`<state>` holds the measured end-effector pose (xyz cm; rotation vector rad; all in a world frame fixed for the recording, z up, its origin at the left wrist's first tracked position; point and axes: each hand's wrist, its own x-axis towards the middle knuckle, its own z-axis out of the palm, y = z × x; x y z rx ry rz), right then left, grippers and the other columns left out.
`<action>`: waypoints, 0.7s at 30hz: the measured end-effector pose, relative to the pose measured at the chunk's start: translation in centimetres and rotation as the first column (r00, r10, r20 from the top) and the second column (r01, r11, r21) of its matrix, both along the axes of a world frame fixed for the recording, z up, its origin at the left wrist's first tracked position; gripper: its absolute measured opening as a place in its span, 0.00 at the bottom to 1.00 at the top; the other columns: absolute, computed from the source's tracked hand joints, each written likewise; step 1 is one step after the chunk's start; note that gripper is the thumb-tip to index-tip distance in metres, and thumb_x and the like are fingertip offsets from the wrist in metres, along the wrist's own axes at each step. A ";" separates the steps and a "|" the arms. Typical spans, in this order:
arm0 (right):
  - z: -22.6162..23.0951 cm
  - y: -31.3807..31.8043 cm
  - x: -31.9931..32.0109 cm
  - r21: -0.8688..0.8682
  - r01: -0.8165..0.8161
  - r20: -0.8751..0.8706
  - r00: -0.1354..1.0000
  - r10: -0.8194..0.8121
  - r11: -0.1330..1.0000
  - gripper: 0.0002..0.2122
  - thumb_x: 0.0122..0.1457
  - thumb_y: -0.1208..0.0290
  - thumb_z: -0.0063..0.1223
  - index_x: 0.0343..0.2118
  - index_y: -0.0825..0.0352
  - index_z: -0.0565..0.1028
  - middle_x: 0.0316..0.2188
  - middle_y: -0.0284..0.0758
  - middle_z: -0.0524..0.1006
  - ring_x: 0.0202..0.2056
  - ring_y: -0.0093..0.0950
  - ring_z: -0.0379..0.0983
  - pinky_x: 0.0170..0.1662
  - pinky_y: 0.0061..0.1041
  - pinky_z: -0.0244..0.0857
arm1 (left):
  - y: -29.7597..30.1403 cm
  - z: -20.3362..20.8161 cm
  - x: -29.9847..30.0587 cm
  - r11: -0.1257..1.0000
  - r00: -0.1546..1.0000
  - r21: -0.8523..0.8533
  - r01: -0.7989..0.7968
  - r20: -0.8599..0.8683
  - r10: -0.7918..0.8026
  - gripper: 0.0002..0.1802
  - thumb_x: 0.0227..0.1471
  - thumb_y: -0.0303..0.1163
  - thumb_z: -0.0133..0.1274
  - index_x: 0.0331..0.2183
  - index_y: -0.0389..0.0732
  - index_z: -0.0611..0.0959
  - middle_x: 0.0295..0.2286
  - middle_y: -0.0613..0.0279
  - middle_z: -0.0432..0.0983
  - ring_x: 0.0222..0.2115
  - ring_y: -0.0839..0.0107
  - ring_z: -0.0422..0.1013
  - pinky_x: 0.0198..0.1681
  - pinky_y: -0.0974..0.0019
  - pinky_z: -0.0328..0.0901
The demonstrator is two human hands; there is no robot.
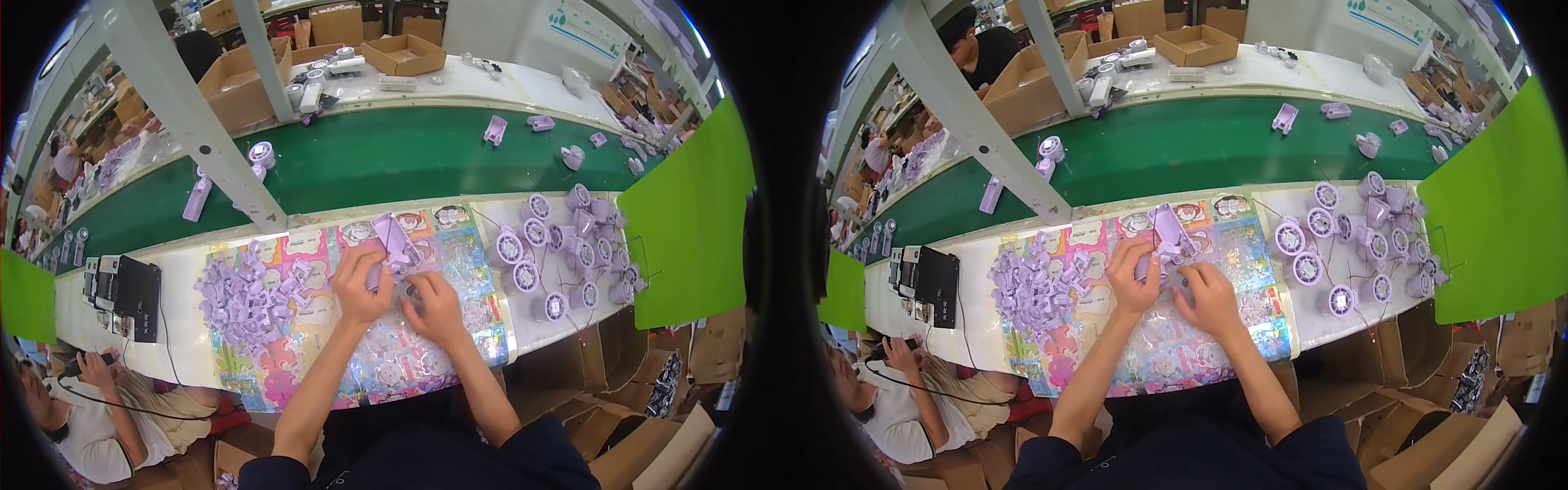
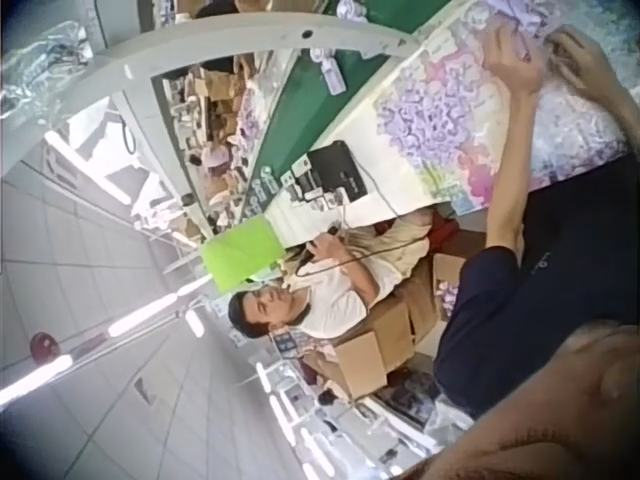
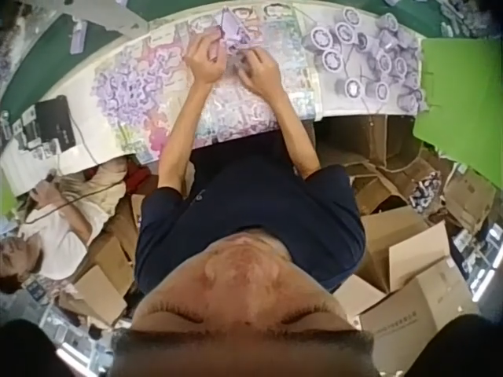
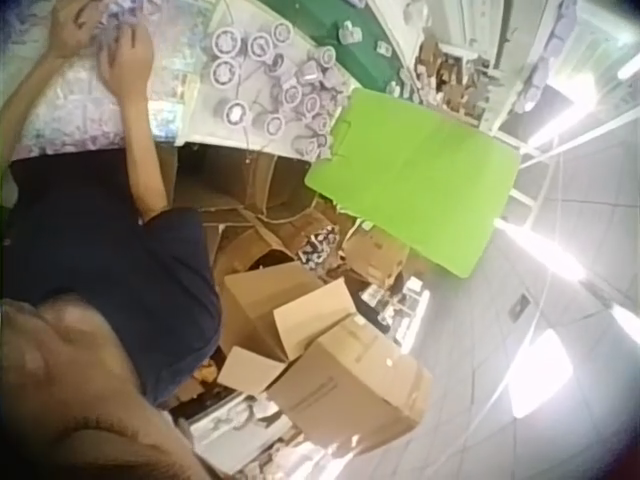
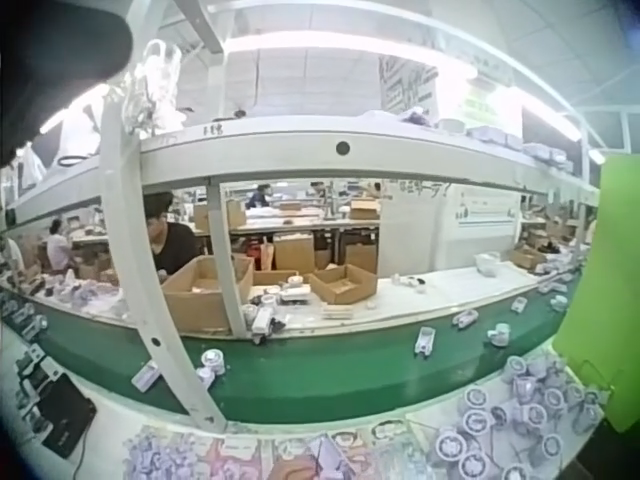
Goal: The person assembles portable fans by attaching plastic hinges to fan head units, connecting the fan heads to handle housings, and placing the assembled fans onto the conveyor belt.
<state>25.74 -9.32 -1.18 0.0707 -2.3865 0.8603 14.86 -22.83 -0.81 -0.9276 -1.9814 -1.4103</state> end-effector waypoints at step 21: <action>-0.9 1.0 0.2 -0.418 0.447 0.054 0.881 -0.470 0.791 0.30 0.47 0.75 0.68 0.53 0.74 0.65 0.47 0.47 0.67 0.50 0.44 0.65 0.56 0.39 0.60 | 2.2 4.3 -5.4 0.594 0.910 -0.696 0.404 0.237 -0.342 0.35 0.36 0.15 0.53 0.49 0.49 0.81 0.60 0.51 0.62 0.63 0.50 0.56 0.64 0.51 0.58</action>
